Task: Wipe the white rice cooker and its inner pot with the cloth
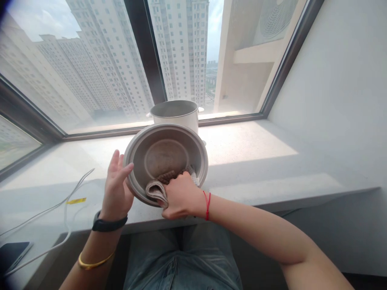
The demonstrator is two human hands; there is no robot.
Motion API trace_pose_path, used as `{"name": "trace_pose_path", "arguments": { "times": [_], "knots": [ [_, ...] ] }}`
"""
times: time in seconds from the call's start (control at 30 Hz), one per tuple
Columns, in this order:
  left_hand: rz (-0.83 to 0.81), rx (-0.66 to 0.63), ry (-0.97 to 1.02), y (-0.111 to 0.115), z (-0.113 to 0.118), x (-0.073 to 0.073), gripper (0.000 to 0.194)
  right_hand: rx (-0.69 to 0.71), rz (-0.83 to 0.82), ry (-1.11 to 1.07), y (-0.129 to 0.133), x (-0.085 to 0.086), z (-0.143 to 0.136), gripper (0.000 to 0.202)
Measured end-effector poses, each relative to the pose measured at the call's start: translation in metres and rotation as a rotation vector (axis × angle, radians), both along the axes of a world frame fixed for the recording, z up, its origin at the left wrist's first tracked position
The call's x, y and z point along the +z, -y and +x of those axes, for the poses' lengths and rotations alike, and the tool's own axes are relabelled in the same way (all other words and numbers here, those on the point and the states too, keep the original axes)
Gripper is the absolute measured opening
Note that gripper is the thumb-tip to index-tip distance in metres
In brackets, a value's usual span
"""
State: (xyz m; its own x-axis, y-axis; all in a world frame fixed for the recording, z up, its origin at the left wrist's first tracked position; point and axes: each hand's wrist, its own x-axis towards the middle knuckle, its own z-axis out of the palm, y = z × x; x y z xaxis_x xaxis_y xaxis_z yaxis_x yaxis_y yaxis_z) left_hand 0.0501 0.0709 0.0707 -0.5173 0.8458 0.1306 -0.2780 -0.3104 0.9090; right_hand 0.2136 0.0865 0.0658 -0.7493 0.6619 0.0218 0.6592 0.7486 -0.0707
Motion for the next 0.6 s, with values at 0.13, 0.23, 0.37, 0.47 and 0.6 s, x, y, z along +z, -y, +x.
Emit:
{"name": "trace_pose_path", "arguments": {
  "times": [0.13,0.23,0.37,0.47,0.6],
  "knots": [
    [-0.114,0.047,0.274,0.029,0.047,-0.047,0.035,-0.004,0.016,-0.091,0.008,-0.011,-0.005,0.042],
    [-0.07,0.108,0.346,0.025,0.051,-0.044,0.04,0.0,0.028,-0.065,0.004,-0.012,0.0,0.043],
    [-0.142,-0.077,0.204,0.001,0.014,-0.002,0.047,0.024,0.068,0.083,-0.012,-0.002,0.019,0.042],
    [-0.266,-0.319,0.027,-0.021,-0.018,0.031,0.053,0.107,0.109,0.186,-0.023,0.007,0.031,0.042],
    [-0.231,-0.42,-0.093,-0.034,-0.034,0.041,0.061,0.15,0.078,0.225,-0.025,0.013,0.031,0.036]
  ]
}}
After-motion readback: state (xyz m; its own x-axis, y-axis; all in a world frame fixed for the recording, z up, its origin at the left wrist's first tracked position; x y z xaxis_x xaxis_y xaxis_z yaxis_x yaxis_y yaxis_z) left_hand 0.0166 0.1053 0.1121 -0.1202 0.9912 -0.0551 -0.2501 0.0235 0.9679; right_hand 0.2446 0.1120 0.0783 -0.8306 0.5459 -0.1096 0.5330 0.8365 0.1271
